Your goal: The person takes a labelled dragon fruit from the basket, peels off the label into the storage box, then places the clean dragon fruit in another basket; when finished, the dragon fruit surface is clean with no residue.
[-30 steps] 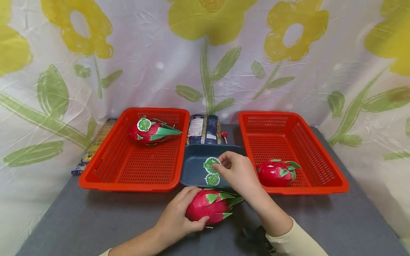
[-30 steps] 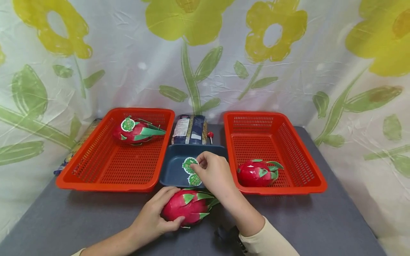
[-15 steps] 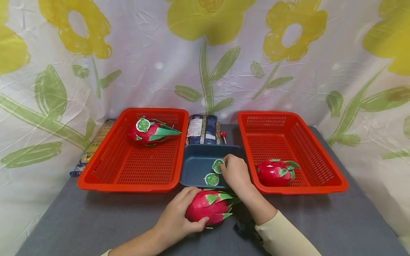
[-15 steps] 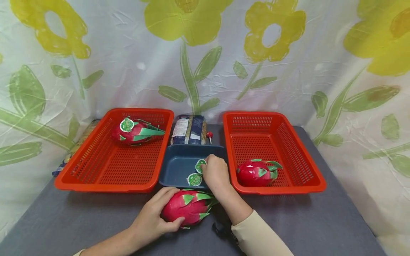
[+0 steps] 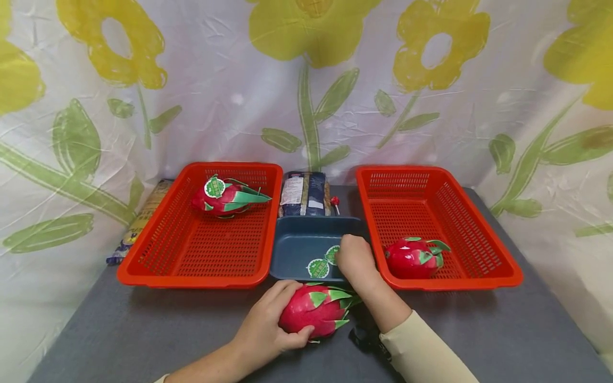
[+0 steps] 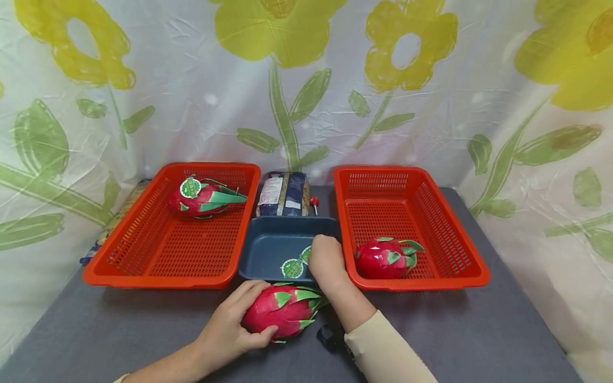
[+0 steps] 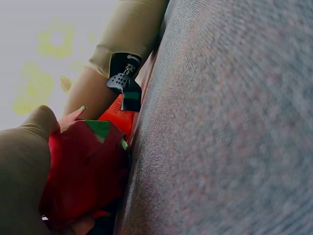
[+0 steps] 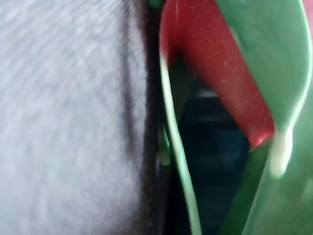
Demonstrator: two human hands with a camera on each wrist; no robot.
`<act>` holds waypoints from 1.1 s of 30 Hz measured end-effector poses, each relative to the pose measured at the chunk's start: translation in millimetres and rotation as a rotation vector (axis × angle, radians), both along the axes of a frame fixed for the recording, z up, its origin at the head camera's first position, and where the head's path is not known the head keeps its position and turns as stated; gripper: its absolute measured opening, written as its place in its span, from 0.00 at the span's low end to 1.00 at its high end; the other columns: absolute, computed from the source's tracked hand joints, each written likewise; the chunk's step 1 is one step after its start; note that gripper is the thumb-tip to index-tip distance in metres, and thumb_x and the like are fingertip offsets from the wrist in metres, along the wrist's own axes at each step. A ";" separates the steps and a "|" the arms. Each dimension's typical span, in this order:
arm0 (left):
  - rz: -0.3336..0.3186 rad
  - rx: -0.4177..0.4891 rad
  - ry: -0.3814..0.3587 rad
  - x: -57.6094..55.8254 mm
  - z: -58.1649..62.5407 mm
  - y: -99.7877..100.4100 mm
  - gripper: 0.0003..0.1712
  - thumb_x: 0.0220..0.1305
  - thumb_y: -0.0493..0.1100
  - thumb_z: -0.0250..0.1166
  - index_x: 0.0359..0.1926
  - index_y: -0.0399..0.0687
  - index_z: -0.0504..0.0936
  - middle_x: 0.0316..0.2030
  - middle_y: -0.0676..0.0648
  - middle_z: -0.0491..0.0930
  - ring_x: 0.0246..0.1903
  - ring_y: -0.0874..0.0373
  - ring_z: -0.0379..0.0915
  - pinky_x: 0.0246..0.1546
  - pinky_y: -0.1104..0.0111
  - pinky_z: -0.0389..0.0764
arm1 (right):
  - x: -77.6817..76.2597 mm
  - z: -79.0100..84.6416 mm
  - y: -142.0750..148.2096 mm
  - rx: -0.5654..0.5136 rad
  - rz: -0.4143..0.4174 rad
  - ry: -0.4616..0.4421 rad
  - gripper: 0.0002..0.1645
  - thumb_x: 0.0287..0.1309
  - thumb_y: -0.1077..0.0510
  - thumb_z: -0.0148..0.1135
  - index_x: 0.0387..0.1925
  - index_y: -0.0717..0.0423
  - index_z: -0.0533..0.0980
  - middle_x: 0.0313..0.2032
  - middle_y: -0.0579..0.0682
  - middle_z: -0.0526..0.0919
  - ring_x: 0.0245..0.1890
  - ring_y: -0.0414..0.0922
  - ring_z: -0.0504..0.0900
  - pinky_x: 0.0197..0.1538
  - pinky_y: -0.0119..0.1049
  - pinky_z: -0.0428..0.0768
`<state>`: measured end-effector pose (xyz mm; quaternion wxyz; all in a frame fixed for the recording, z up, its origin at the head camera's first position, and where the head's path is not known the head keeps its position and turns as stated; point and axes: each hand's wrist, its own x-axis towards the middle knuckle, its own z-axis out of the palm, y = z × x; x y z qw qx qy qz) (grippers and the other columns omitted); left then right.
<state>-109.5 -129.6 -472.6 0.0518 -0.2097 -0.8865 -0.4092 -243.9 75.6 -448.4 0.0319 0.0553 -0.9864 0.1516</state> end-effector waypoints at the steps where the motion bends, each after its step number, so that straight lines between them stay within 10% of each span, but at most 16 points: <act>1: 0.000 0.000 -0.003 0.1 0.2 0.1 0.42 0.45 0.54 0.83 0.62 0.60 0.76 0.57 0.62 0.73 0.53 0.65 0.69 0.40 0.73 0.81 | 0.0 -0.5 -0.8 0.036 -0.006 -0.008 0.10 0.56 0.61 0.71 0.23 0.63 0.83 0.20 0.55 0.80 0.23 0.50 0.79 0.30 0.42 0.80; 8: -0.023 0.003 0.024 -0.4 0.1 0.7 0.40 0.49 0.55 0.82 0.62 0.57 0.76 0.57 0.59 0.73 0.53 0.62 0.71 0.40 0.72 0.82 | 3.1 -3.7 -4.3 0.193 -0.027 0.033 0.14 0.53 0.61 0.74 0.36 0.70 0.83 0.31 0.61 0.83 0.34 0.54 0.81 0.38 0.47 0.86; 18: 0.000 -0.015 0.041 -0.4 -1.2 0.4 0.40 0.47 0.54 0.82 0.61 0.56 0.77 0.56 0.61 0.73 0.52 0.64 0.70 0.40 0.72 0.82 | 11.2 7.5 -8.5 -0.020 0.004 0.088 0.19 0.59 0.51 0.74 0.39 0.64 0.84 0.31 0.55 0.80 0.31 0.50 0.80 0.37 0.46 0.84; 33: -0.034 0.025 0.060 -0.3 -4.0 -1.1 0.43 0.47 0.53 0.82 0.65 0.60 0.75 0.57 0.59 0.73 0.53 0.62 0.71 0.42 0.69 0.83 | 49.5 80.9 6.0 -0.188 0.224 0.225 0.22 0.58 0.44 0.74 0.46 0.54 0.86 0.35 0.48 0.84 0.31 0.42 0.80 0.34 0.37 0.82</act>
